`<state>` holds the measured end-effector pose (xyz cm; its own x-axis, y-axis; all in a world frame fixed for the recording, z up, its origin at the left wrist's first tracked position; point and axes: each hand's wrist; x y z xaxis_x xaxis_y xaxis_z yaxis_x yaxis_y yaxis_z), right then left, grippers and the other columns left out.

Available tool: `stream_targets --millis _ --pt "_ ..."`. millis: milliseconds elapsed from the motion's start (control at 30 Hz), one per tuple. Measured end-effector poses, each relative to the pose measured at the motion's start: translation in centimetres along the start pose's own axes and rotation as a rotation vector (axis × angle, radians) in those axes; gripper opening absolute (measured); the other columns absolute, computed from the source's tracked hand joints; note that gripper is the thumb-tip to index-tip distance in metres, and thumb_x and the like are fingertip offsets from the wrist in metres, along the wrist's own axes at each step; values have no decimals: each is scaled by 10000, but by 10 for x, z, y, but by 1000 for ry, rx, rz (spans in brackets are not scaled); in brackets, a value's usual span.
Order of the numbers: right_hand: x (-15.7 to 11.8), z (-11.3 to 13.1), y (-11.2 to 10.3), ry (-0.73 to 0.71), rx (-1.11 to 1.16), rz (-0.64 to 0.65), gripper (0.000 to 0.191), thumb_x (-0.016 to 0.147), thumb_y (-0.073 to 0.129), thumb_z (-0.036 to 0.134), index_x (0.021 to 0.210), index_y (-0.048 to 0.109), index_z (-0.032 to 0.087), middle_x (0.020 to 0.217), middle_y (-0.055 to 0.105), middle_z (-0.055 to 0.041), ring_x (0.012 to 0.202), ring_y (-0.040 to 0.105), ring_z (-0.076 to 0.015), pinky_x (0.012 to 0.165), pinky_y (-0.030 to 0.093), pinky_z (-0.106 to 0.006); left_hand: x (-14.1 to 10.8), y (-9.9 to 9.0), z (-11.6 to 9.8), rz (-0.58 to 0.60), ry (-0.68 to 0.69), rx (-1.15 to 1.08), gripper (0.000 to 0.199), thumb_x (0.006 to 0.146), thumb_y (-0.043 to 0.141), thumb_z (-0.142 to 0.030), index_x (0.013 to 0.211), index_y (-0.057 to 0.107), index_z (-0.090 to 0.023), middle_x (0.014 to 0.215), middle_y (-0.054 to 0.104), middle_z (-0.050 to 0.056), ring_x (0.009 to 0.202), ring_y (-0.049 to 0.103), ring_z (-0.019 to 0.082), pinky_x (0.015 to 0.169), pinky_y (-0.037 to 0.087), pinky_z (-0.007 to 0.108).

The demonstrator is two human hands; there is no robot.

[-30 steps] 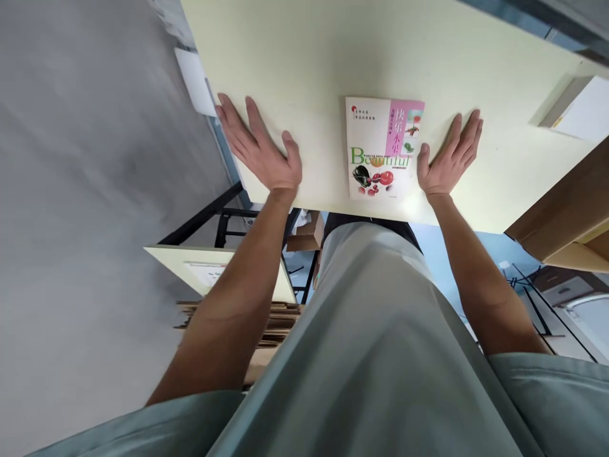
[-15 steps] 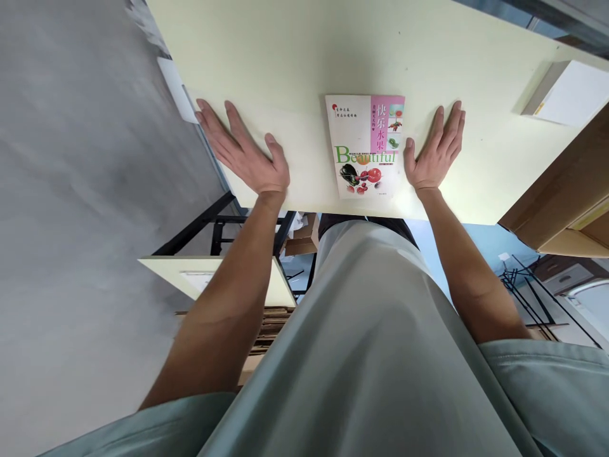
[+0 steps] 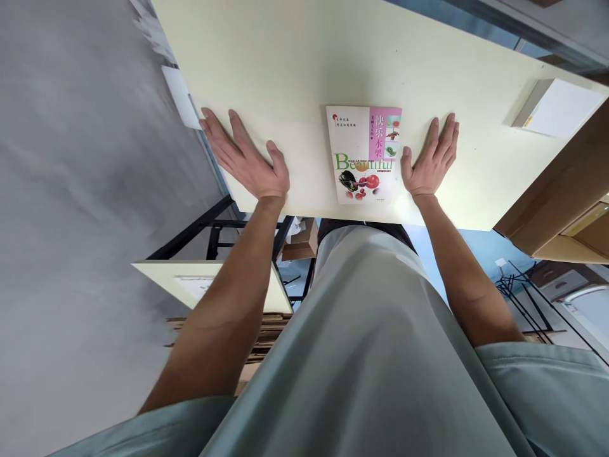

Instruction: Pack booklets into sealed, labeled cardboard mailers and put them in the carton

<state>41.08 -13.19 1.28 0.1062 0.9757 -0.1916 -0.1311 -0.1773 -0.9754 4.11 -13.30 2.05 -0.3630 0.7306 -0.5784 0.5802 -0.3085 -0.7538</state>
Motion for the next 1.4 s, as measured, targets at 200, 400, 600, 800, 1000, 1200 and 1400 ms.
stream_targets --millis 200,400,600,800,1000,1200,1400 --pt "0 2 -2 4 6 -8 878 1068 163 710 1670 416 123 1773 256 -233 1691 158 -429 1241 321 -762 0 -6 -12 -146 92 55 1121 959 -34 -861 1723 270 -99 1861 52 17 1632 -333 207 1395 -96 534" --pt "-2 0 2 -10 -29 -23 888 1059 190 716 1677 393 112 1781 240 -233 1694 138 -433 1256 304 -757 7 -1 -2 -241 149 88 1149 957 61 -909 1720 248 -72 1867 69 81 1714 -151 264 1403 -27 531" --pt "-1 -2 2 -16 -33 -6 863 1072 178 694 1684 386 123 1796 211 -215 1700 110 -431 1261 299 -754 -3 -11 -20 -133 50 34 1018 989 44 -851 1765 149 -201 1857 7 -81 1614 -367 190 1394 -111 543" --pt "-2 -2 2 -14 -30 -6 860 1074 179 695 1686 385 126 1798 213 -211 1702 111 -426 1258 299 -766 -3 -11 -20 -158 61 20 1111 946 128 -926 1758 180 -170 1855 -19 -56 1614 -368 216 1405 -134 550" --pt "-3 -4 4 -15 -58 -30 891 1061 211 718 1689 377 108 1794 234 -225 1702 121 -419 1274 294 -743 -2 -7 -15 -191 97 48 1129 929 48 -912 1746 199 -148 1865 -8 -29 1649 -311 204 1405 -84 528" --pt "-2 -2 4 -19 -49 -10 848 1072 214 679 1684 380 116 1802 204 -217 1704 105 -417 1279 287 -726 3 -7 -12 -160 103 -6 1127 920 124 -932 1735 231 -161 1871 66 16 1701 -213 265 1398 -92 550" --pt "-3 -2 2 -19 -40 -20 886 1066 213 702 1690 362 91 1797 210 -234 1701 113 -420 1283 272 -731 7 -3 -5 -244 161 71 1079 975 207 -878 1678 305 -65 1851 114 170 1726 -37 303 1400 -25 534"
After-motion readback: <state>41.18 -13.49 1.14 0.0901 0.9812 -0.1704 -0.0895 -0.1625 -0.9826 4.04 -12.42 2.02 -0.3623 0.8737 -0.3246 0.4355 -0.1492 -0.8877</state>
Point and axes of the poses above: each hand's wrist, its own x-axis towards the middle knuckle, its own y-axis out of the palm, z = x × y
